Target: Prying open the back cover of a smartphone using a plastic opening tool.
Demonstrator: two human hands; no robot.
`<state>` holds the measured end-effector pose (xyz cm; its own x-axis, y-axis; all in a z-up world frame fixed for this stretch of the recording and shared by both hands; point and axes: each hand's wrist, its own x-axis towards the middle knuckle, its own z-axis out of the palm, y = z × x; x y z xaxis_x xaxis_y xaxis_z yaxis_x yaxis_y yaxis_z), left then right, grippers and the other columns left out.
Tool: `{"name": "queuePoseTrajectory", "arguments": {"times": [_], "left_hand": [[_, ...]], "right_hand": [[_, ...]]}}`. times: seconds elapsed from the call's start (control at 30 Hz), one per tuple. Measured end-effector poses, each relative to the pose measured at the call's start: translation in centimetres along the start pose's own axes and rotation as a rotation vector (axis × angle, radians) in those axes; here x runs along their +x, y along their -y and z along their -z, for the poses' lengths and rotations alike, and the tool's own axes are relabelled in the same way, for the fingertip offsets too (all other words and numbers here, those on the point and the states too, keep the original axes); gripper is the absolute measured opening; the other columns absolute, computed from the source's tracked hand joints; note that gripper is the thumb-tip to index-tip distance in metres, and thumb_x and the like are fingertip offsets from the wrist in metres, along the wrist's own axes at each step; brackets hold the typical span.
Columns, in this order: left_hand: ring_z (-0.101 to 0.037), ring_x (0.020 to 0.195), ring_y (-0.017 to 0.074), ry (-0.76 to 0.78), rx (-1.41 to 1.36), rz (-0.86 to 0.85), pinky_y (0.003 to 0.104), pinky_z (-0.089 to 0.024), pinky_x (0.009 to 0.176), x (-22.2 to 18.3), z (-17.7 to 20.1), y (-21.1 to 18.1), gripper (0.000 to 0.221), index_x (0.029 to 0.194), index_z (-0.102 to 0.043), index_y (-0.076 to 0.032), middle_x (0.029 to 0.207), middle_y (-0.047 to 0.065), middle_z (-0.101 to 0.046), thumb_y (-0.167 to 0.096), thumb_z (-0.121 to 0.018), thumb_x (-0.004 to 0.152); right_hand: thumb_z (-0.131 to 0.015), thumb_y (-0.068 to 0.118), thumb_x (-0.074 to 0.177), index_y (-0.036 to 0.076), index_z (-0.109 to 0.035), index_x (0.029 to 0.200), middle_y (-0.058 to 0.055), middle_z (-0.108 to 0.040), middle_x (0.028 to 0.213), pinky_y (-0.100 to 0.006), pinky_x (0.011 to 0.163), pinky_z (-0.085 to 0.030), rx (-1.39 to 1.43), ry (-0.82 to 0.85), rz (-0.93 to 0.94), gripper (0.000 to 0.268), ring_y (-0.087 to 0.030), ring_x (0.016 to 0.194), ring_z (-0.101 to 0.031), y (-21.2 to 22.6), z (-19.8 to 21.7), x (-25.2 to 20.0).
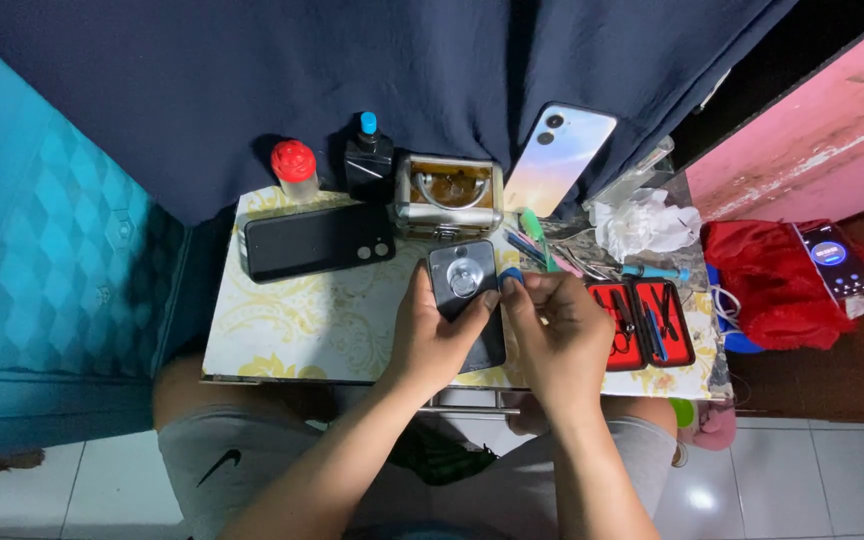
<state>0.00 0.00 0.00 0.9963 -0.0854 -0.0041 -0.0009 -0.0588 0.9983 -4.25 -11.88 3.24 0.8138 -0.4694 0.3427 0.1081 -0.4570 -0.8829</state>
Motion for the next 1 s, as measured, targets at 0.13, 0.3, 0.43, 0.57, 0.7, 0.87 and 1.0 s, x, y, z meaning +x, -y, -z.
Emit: {"name": "queuePoseTrajectory", "arguments": {"times": [0.13,0.3,0.43,0.57,0.7,0.87,1.0], "left_hand": [[-0.072,0.101,0.0423,-0.016,0.022,-0.037,0.048,-0.059,0.08,-0.2,-0.2,-0.2,0.05,0.118,-0.061,-0.008,0.101,0.022,-0.072,-0.031,-0.084,0.08],[-0.071,0.101,0.0451,0.036,-0.001,-0.026,0.052,-0.058,0.08,-0.3,0.2,-0.4,0.049,0.116,-0.062,-0.008,0.099,0.023,-0.073,-0.031,-0.083,0.078],[-0.071,0.102,0.0447,0.039,0.008,-0.026,0.052,-0.058,0.081,0.0,0.2,-0.1,0.05,0.116,-0.061,-0.009,0.1,0.022,-0.073,-0.033,-0.083,0.078],[-0.072,0.101,0.0437,0.049,0.005,-0.035,0.051,-0.059,0.08,0.3,0.1,-0.2,0.05,0.117,-0.062,-0.01,0.1,0.022,-0.073,-0.034,-0.084,0.078],[-0.072,0.1,0.0449,0.074,0.009,-0.02,0.052,-0.058,0.079,0.3,0.2,-0.9,0.049,0.114,-0.061,-0.008,0.098,0.023,-0.072,-0.035,-0.083,0.079],[-0.072,0.099,0.044,0.098,0.006,-0.009,0.051,-0.058,0.077,0.1,0.2,-0.6,0.048,0.111,-0.062,-0.009,0.096,0.022,-0.073,-0.035,-0.084,0.077],[-0.073,0.099,0.0401,0.111,0.007,0.002,0.047,-0.059,0.076,-0.1,-0.2,-0.1,0.048,0.109,-0.063,-0.011,0.096,0.019,-0.073,-0.039,-0.084,0.077]], "right_hand": [[-0.079,0.001,0.092,-0.005,-0.072,0.091,-0.019,-0.072,0.067,-0.035,0.061,-0.059,-0.006,-0.001,0.054,0.01,-0.023,0.066,-0.074,-0.4,-0.3,1.3],[-0.076,-0.002,0.095,-0.01,-0.069,0.095,-0.019,-0.073,0.07,-0.035,0.07,-0.059,0.04,0.007,0.089,0.01,-0.02,0.071,-0.073,-0.5,-0.9,2.7],[-0.076,-0.002,0.094,-0.011,-0.069,0.094,-0.021,-0.072,0.07,-0.036,0.07,-0.059,0.006,0.005,0.079,0.012,-0.022,0.072,-0.074,-0.5,-0.6,1.8],[-0.076,-0.001,0.093,-0.007,-0.071,0.092,-0.018,-0.073,0.068,-0.036,0.068,-0.06,-0.035,0.012,0.02,0.008,-0.02,0.071,-0.074,-0.5,0.2,0.5],[-0.078,0.001,0.091,-0.004,-0.072,0.09,-0.016,-0.073,0.068,-0.034,0.065,-0.06,-0.052,0.001,0.011,0.008,-0.017,0.068,-0.074,-0.9,0.3,0.9],[-0.075,-0.004,0.092,-0.009,-0.069,0.093,-0.02,-0.071,0.071,-0.038,0.068,-0.061,0.045,0.017,0.02,0.008,-0.023,0.069,-0.073,0.1,-0.3,3.3],[-0.064,0.0,0.094,0.0,-0.066,0.095,-0.013,-0.066,0.075,-0.037,0.07,-0.067,0.407,-0.119,-0.162,0.003,-0.023,0.069,-0.074,-0.2,0.0,4.3]]}}
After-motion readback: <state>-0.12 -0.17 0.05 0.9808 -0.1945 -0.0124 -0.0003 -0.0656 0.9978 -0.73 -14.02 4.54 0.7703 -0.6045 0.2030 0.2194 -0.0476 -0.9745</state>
